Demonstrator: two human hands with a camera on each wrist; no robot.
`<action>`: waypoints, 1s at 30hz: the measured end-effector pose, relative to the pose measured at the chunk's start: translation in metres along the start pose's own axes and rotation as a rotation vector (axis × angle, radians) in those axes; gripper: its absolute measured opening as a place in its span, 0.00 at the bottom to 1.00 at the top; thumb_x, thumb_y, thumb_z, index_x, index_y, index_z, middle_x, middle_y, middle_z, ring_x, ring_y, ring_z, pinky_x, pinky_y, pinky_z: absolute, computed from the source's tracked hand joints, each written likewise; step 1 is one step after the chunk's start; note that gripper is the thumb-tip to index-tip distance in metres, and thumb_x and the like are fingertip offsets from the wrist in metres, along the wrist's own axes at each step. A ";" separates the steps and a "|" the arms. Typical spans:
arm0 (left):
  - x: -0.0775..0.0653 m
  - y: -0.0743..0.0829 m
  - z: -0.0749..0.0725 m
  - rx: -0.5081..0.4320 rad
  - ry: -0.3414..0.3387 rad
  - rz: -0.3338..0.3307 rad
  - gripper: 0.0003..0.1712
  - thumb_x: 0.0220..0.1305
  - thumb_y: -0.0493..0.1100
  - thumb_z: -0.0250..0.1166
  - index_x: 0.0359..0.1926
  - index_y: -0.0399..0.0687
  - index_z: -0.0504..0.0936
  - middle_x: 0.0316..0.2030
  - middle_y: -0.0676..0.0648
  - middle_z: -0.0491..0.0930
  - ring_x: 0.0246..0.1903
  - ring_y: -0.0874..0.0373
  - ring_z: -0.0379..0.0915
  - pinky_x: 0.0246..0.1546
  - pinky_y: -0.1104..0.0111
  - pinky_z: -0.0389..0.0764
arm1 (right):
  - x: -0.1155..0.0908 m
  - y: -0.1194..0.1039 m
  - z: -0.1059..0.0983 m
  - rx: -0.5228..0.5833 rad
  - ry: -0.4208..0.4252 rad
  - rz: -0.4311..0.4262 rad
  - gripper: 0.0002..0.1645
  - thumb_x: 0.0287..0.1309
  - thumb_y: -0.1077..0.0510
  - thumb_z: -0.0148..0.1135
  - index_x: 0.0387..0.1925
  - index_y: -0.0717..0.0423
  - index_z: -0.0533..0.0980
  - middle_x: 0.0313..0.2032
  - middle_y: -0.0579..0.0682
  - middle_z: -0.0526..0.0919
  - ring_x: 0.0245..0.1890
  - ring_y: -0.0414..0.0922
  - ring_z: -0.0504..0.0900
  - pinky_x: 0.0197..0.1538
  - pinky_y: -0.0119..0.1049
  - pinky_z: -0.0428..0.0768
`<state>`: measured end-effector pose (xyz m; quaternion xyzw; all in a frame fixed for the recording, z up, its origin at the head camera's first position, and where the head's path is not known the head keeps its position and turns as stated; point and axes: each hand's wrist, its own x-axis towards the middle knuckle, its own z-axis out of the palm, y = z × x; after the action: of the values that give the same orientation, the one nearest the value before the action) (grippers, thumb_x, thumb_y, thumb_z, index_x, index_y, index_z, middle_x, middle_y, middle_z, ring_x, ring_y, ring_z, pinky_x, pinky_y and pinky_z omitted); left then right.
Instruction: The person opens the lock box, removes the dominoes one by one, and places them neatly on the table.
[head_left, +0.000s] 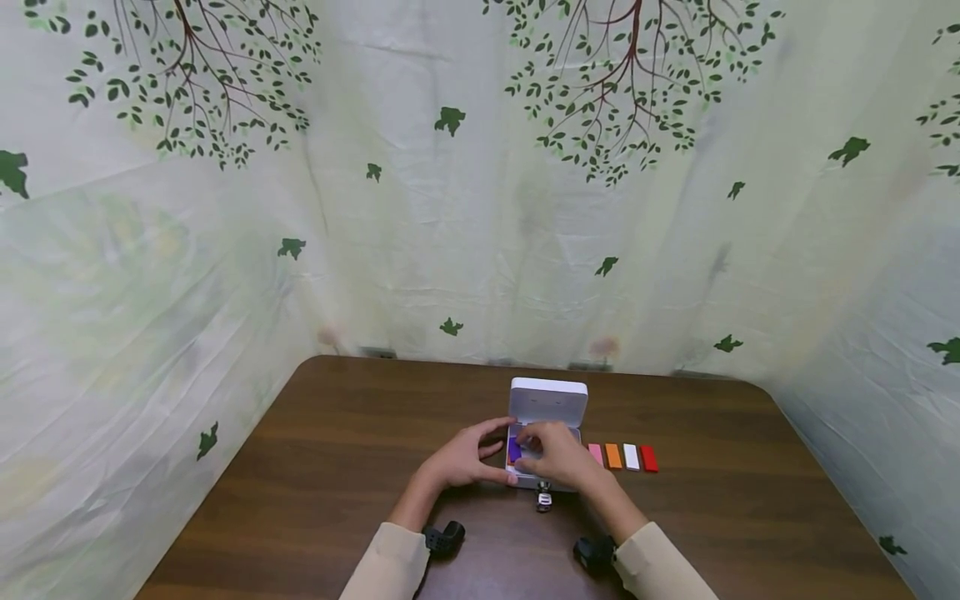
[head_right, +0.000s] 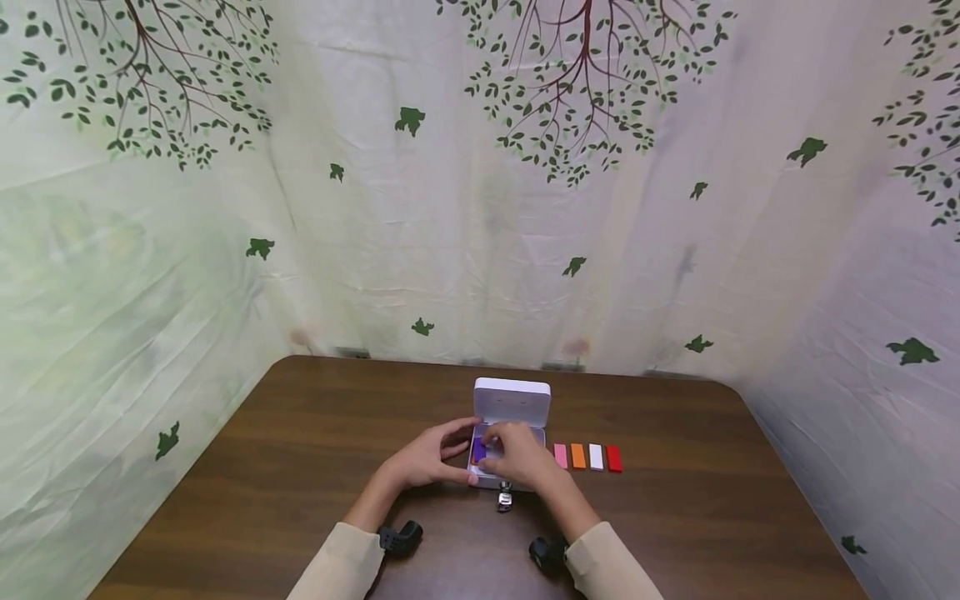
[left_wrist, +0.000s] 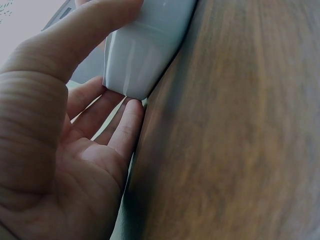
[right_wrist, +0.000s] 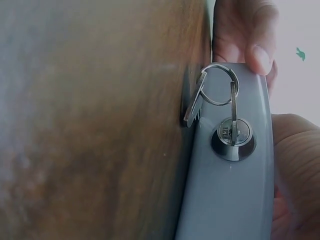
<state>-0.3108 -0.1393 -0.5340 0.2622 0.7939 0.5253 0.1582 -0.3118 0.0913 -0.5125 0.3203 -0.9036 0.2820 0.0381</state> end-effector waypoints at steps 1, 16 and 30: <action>0.000 0.000 0.000 -0.002 0.001 0.000 0.54 0.57 0.51 0.80 0.79 0.58 0.61 0.79 0.48 0.58 0.73 0.48 0.66 0.69 0.64 0.75 | 0.000 0.000 0.000 -0.003 0.003 -0.006 0.14 0.51 0.55 0.80 0.40 0.54 0.86 0.35 0.47 0.88 0.35 0.41 0.82 0.40 0.35 0.84; 0.000 0.001 0.000 0.002 0.007 0.000 0.54 0.56 0.51 0.80 0.79 0.56 0.61 0.78 0.48 0.59 0.73 0.48 0.67 0.69 0.63 0.76 | -0.004 -0.006 -0.011 0.019 0.005 -0.009 0.16 0.52 0.56 0.79 0.43 0.55 0.86 0.40 0.48 0.90 0.39 0.44 0.85 0.44 0.39 0.88; 0.000 0.003 0.000 -0.005 0.007 -0.012 0.54 0.55 0.52 0.81 0.78 0.56 0.62 0.78 0.49 0.60 0.73 0.49 0.66 0.70 0.62 0.74 | -0.009 -0.008 -0.024 0.032 -0.011 -0.032 0.16 0.53 0.57 0.78 0.44 0.55 0.86 0.43 0.48 0.90 0.40 0.45 0.86 0.47 0.44 0.89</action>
<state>-0.3103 -0.1381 -0.5316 0.2553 0.7948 0.5272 0.1589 -0.3030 0.1039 -0.4911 0.3370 -0.8939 0.2938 0.0326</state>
